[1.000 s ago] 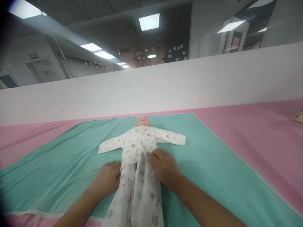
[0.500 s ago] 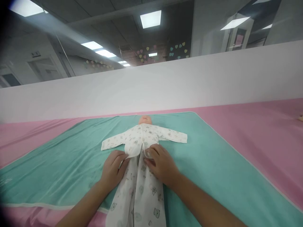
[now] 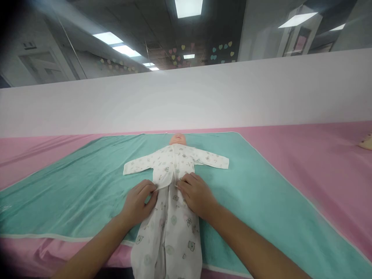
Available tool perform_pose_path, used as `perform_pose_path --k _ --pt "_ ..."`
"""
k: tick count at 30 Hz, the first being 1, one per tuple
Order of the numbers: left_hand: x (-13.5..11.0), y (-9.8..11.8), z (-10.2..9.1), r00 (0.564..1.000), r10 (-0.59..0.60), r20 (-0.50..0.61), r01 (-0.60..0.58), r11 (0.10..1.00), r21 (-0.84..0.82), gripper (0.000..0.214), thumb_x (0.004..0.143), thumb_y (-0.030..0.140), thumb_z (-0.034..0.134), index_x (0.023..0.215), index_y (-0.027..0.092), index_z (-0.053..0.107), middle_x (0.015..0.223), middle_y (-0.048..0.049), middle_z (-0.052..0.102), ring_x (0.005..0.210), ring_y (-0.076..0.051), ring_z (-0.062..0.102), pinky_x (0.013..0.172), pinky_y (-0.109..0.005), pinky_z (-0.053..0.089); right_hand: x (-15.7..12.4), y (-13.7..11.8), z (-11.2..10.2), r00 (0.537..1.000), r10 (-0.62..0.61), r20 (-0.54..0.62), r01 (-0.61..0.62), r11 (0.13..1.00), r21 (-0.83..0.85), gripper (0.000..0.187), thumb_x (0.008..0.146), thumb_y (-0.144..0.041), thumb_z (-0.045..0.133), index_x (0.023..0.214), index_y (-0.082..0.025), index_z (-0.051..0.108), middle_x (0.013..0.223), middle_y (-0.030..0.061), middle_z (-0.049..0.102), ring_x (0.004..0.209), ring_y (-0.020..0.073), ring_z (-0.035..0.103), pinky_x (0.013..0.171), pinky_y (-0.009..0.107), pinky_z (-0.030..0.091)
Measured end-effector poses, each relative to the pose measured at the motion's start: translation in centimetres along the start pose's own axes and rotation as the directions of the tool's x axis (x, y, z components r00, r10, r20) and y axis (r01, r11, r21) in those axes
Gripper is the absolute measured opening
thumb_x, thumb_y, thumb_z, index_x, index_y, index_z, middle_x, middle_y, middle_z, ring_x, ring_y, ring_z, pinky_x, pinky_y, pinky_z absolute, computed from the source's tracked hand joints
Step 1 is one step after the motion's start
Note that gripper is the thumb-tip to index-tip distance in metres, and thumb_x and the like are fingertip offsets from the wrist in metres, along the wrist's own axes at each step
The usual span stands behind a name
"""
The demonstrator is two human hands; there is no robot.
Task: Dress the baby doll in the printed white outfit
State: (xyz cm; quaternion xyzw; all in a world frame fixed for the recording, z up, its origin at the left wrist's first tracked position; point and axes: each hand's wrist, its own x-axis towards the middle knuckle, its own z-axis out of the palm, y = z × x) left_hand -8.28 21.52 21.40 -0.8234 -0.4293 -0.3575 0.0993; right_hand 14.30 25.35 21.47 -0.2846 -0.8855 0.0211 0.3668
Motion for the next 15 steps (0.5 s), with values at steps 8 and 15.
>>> perform_pose_path --k 8,15 --pt "-0.4 -0.2 -0.8 0.995 -0.065 0.076 0.072 0.993 -0.089 0.015 0.089 0.016 0.039 0.076 0.017 0.047 0.070 -0.0010 0.047 0.066 -0.012 0.044 0.061 -0.026 0.035 -0.5 1.3 -1.3 0.979 0.204 0.005 -0.193 0.920 0.341 0.021 0.092 -0.031 0.046 0.096 -0.023 0.065 0.093 0.0051 0.057 0.088 0.0169 0.053 0.078 0.032 0.045" --pt "-0.6 -0.2 -0.8 0.965 -0.221 0.144 0.224 0.975 -0.004 0.032 0.093 0.028 0.036 0.063 0.018 0.040 0.058 0.0020 0.041 0.053 -0.010 0.038 0.053 -0.025 0.028 -1.3 4.9 -1.3 0.721 0.660 0.208 -0.677 0.610 0.411 0.046 0.087 -0.058 0.041 0.072 -0.017 0.056 0.074 0.0034 0.059 0.067 0.0162 0.053 0.061 0.029 0.043"
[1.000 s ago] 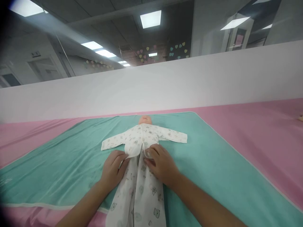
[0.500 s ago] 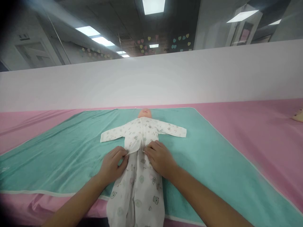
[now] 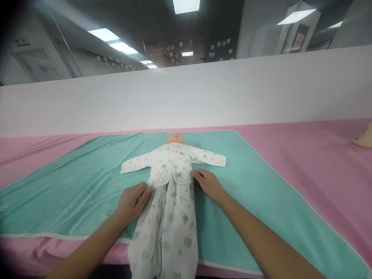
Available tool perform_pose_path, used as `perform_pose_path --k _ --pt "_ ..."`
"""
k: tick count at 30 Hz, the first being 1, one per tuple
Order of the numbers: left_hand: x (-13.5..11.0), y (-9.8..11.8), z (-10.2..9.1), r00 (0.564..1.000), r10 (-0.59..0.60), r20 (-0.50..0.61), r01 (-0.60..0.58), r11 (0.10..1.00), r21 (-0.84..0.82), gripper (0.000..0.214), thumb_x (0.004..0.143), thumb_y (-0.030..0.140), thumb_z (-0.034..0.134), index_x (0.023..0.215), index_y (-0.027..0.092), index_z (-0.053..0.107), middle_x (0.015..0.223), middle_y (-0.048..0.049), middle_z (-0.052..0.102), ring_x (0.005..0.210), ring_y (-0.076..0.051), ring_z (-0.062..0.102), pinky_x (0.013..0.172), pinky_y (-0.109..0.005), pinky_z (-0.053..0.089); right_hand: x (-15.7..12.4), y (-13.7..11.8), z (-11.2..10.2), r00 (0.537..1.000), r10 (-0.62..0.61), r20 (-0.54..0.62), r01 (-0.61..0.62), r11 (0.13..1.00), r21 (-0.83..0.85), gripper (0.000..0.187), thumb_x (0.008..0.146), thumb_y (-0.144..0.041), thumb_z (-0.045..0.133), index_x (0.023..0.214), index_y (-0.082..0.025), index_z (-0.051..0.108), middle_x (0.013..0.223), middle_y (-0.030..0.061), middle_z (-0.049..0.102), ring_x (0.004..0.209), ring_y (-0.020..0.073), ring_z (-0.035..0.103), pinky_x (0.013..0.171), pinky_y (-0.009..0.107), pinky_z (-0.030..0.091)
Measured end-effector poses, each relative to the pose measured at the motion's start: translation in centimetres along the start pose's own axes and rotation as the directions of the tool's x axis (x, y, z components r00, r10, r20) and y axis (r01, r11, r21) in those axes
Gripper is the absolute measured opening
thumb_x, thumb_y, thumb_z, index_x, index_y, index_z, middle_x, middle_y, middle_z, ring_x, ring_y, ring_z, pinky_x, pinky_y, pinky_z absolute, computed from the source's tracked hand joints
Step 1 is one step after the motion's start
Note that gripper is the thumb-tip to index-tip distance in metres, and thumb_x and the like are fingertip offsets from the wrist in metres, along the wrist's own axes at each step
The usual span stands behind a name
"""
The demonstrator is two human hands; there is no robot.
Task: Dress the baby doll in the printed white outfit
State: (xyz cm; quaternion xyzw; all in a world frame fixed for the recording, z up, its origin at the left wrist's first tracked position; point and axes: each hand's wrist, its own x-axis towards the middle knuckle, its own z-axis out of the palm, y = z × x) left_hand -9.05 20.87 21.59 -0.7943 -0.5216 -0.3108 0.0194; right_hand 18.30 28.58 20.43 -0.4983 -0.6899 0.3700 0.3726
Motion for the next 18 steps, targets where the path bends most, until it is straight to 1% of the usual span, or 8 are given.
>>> perform_pose_path --k 2,4,6,9,11,13,15,18 --pt "-0.4 0.5 -0.6 0.990 -0.121 0.069 0.120 0.993 0.012 0.036 0.093 0.035 0.035 0.062 0.018 0.040 0.056 0.0029 0.042 0.051 -0.010 0.039 0.052 -0.025 0.028 0.0 0.1 -0.1 0.992 0.066 0.106 -0.071 0.996 0.049 0.052 0.086 -0.062 0.039 0.068 -0.016 0.055 0.071 0.0039 0.061 0.063 0.0162 0.054 0.059 0.029 0.043" --pt "-1.4 1.3 -1.5 0.956 -0.245 0.160 0.248 0.969 0.003 0.037 0.093 0.040 0.034 0.065 0.018 0.042 0.057 0.0033 0.047 0.053 -0.011 0.044 0.052 -0.025 0.030 -0.2 -0.2 -0.1 0.978 0.091 0.190 -0.108 0.991 0.079 0.054 0.084 -0.065 0.040 0.065 -0.016 0.055 0.068 0.0044 0.061 0.060 0.0163 0.056 0.055 0.028 0.042" --pt "-3.2 2.0 -2.5 0.921 -0.290 0.261 0.303 0.953 -0.012 0.033 0.093 0.042 0.035 0.072 0.019 0.047 0.063 0.0032 0.054 0.057 -0.011 0.050 0.054 -0.024 0.035 -0.5 -0.5 0.0 0.954 0.097 0.285 -0.123 0.990 0.073 0.054 0.082 -0.066 0.043 0.063 -0.016 0.054 0.064 0.0047 0.061 0.057 0.0164 0.056 0.050 0.027 0.040" --pt "-6.9 2.8 -3.6 0.928 -0.173 0.331 0.199 0.979 -0.045 0.021 0.084 0.043 0.052 0.090 0.023 0.053 0.075 0.0024 0.061 0.063 -0.013 0.056 0.056 -0.023 0.042 -1.0 -0.9 0.1 0.905 0.075 0.419 -0.125 0.988 0.093 0.052 0.079 -0.065 0.049 0.063 -0.016 0.054 0.061 0.0047 0.060 0.055 0.0159 0.056 0.047 0.025 0.038" --pt "-9.2 3.2 -3.7 0.960 -0.060 0.272 0.072 0.997 -0.037 0.047 0.069 0.046 0.069 0.107 0.025 0.051 0.087 -0.0002 0.063 0.071 -0.016 0.060 0.057 -0.025 0.047 -1.3 -1.0 0.2 0.887 0.047 0.459 -0.119 0.985 0.128 0.048 0.077 -0.063 0.054 0.064 -0.016 0.054 0.062 0.0038 0.060 0.056 0.0151 0.057 0.047 0.024 0.038" --pt "-10.8 3.6 -3.3 0.980 0.058 0.192 -0.064 0.998 0.028 0.068 0.061 0.043 0.076 0.120 0.026 0.045 0.097 -0.0041 0.064 0.080 -0.021 0.062 0.062 -0.027 0.050 -1.4 -1.1 0.2 0.880 0.030 0.474 -0.118 0.980 0.157 0.046 0.076 -0.061 0.057 0.066 -0.016 0.053 0.064 0.0033 0.060 0.057 0.0145 0.058 0.047 0.023 0.038" --pt "-11.5 4.1 -2.5 0.982 0.140 0.127 -0.155 0.981 0.114 0.064 0.067 0.030 0.071 0.124 0.025 0.043 0.100 -0.0063 0.064 0.085 -0.023 0.062 0.068 -0.030 0.052 -1.5 -1.1 0.2 0.880 0.031 0.473 -0.124 0.978 0.168 0.046 0.076 -0.060 0.058 0.065 -0.016 0.052 0.065 0.0032 0.060 0.056 0.0135 0.057 0.047 0.023 0.037" --pt "-11.4 5.1 -1.3 0.987 0.160 0.009 -0.160 0.975 0.151 0.048 0.072 0.012 0.055 0.117 0.024 0.046 0.093 -0.0062 0.064 0.080 -0.021 0.062 0.068 -0.032 0.051 -1.5 -1.1 0.2 0.887 0.035 0.461 -0.141 0.970 0.197 0.044 0.076 -0.058 0.059 0.064 -0.016 0.051 0.064 0.0025 0.060 0.053 0.0114 0.053 0.048 0.023 0.036"
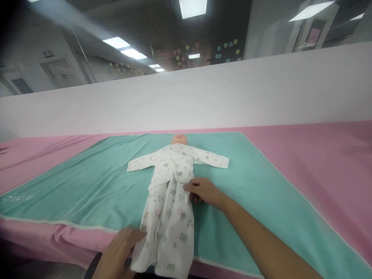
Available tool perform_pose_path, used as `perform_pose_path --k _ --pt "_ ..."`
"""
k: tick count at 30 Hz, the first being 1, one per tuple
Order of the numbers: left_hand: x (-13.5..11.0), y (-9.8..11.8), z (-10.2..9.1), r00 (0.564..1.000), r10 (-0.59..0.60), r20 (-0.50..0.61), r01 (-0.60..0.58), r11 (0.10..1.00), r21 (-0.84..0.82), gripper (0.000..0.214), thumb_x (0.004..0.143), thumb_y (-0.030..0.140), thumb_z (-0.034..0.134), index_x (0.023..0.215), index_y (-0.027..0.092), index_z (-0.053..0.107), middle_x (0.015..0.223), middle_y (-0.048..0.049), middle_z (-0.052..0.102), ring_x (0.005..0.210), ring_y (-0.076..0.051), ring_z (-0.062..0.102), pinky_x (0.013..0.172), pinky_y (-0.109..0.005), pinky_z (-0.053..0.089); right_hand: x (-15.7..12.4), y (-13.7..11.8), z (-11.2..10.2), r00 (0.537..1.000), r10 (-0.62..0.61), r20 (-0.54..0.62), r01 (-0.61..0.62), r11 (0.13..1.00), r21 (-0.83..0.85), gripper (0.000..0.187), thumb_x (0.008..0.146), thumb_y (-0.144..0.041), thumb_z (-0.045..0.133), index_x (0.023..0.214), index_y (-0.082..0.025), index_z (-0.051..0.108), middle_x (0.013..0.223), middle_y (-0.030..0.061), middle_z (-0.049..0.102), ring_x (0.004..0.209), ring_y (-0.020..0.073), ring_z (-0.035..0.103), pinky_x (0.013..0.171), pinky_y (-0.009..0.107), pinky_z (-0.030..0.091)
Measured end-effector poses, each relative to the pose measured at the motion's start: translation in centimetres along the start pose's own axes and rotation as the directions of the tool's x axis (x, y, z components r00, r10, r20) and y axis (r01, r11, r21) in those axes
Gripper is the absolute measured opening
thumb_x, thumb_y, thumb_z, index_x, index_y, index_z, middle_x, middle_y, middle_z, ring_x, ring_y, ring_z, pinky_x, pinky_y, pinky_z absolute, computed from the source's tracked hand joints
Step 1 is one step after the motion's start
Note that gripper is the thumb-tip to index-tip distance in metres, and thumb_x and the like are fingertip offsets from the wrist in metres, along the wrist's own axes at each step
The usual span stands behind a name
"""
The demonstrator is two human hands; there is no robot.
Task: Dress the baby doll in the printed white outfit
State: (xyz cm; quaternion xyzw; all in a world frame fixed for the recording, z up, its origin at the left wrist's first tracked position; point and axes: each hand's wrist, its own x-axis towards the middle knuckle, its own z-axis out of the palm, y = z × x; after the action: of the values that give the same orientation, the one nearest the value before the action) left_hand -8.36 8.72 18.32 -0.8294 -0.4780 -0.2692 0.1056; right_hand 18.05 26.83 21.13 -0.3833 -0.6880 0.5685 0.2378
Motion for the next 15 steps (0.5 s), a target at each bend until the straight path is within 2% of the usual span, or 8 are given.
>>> perform_pose_path --k 3,6,10,12,15 --pt "1.2 0.9 -0.1 0.993 -0.063 -0.098 0.056 0.996 -0.069 0.042 0.074 0.011 0.051 0.114 0.024 0.046 0.087 -0.0053 0.062 0.074 -0.019 0.060 0.062 -0.030 0.050 0.0 0.0 -0.1 0.999 -0.018 -0.049 0.022 0.996 0.089 0.044 0.075 -0.055 0.061 0.060 -0.016 0.048 0.059 0.0004 0.055 0.052 0.0105 0.049 0.050 0.024 0.035" --pt "2.9 1.7 -1.4 0.973 -0.167 -0.158 0.152 0.983 -0.099 0.048 0.075 0.011 0.050 0.120 0.026 0.045 0.093 -0.0056 0.061 0.079 -0.020 0.061 0.063 -0.031 0.052 -0.1 -0.2 -0.3 0.985 -0.054 -0.161 0.087 0.975 0.206 0.044 0.072 -0.051 0.065 0.057 -0.016 0.043 0.056 -0.0022 0.046 0.052 0.0096 0.043 0.050 0.024 0.032" --pt "4.1 2.2 -3.0 0.952 -0.258 -0.164 0.232 0.959 -0.161 0.053 0.076 0.010 0.046 0.125 0.032 0.044 0.093 -0.0032 0.064 0.078 -0.020 0.063 0.059 -0.030 0.052 -0.1 -0.2 -0.5 0.956 -0.045 -0.292 0.129 0.952 0.279 0.045 0.071 -0.051 0.066 0.056 -0.017 0.039 0.055 -0.0033 0.038 0.051 0.0092 0.036 0.049 0.025 0.027" --pt "3.5 2.3 -3.3 0.962 -0.235 -0.136 0.206 0.958 -0.198 0.051 0.078 0.011 0.047 0.125 0.032 0.044 0.086 -0.0014 0.064 0.071 -0.018 0.062 0.056 -0.027 0.052 0.0 0.0 -0.4 0.962 -0.046 -0.271 0.115 0.962 0.247 0.046 0.071 -0.052 0.066 0.056 -0.018 0.039 0.055 -0.0032 0.037 0.052 0.0094 0.034 0.050 0.025 0.027" --pt "1.6 2.4 -3.5 0.982 -0.101 -0.158 0.081 0.988 -0.130 0.044 0.078 0.010 0.049 0.116 0.031 0.052 0.076 -0.0002 0.064 0.065 -0.016 0.061 0.059 -0.025 0.052 0.1 0.2 0.0 0.981 -0.054 -0.187 0.093 0.974 0.208 0.049 0.070 -0.056 0.065 0.055 -0.018 0.037 0.054 -0.0038 0.035 0.052 0.0093 0.033 0.051 0.026 0.026"
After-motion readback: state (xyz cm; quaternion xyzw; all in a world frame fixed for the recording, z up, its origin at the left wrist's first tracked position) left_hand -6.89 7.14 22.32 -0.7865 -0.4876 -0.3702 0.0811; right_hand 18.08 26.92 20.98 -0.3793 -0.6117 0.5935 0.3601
